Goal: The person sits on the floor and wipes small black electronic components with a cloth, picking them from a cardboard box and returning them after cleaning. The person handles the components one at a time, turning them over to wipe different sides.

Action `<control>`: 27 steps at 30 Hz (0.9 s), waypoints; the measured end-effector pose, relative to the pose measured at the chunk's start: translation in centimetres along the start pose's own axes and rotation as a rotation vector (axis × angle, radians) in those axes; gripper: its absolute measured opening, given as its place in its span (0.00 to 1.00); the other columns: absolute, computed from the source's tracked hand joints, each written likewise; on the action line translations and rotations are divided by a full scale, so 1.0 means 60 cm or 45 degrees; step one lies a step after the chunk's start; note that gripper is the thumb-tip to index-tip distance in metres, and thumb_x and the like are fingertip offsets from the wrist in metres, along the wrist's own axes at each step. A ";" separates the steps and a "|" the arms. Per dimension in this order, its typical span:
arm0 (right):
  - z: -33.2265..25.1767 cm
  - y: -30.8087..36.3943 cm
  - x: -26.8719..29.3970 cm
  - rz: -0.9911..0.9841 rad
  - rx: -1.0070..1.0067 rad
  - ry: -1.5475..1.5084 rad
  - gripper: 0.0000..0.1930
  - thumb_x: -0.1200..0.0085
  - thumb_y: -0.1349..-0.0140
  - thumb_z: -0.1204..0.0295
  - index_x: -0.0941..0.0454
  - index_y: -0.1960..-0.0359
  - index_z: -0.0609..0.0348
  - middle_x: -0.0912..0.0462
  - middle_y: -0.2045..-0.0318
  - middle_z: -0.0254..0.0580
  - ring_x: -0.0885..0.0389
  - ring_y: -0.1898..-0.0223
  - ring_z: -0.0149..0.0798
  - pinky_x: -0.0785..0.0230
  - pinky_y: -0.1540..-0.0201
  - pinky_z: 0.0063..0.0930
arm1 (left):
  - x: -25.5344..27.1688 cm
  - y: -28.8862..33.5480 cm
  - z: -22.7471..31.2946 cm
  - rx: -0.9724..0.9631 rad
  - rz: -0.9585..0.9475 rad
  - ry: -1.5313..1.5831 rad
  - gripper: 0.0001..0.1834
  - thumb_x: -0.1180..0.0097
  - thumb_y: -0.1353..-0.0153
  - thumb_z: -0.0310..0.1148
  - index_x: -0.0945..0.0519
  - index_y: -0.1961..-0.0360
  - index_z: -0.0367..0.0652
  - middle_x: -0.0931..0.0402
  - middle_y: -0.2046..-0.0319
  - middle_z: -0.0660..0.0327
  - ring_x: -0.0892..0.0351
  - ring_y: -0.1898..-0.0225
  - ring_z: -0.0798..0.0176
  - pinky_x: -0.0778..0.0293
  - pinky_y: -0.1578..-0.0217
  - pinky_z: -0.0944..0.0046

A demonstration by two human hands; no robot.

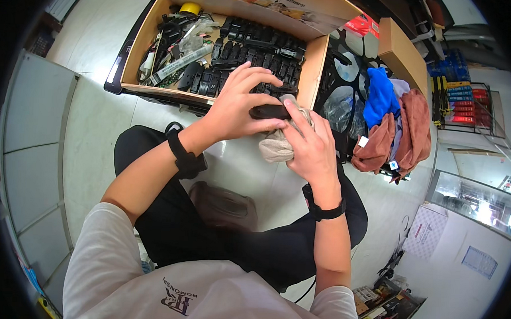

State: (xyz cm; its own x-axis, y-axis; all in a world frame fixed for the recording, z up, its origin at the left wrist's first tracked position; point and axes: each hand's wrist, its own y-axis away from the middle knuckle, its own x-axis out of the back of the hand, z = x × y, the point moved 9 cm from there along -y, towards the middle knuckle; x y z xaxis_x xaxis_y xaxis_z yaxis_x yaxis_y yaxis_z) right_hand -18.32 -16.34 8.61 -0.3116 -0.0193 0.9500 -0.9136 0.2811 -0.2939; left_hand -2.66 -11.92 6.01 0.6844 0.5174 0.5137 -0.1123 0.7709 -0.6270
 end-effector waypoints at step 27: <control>0.002 -0.023 0.025 0.199 -0.216 -0.301 0.29 0.24 0.59 0.78 0.10 0.49 0.54 0.15 0.41 0.46 0.18 0.40 0.59 0.21 0.36 0.49 | 0.018 0.000 0.020 -0.123 0.126 -0.217 0.15 0.20 0.60 0.30 0.05 0.67 0.54 0.16 0.39 0.70 0.25 0.28 0.52 0.40 0.19 0.32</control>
State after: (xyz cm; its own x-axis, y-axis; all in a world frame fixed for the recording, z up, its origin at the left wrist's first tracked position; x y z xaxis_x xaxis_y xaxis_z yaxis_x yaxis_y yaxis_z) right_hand -17.54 -16.87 10.42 -0.5146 -0.1800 0.8383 -0.7997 0.4534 -0.3935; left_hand -2.79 -10.94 7.25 0.5411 0.6502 0.5334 -0.0976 0.6785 -0.7281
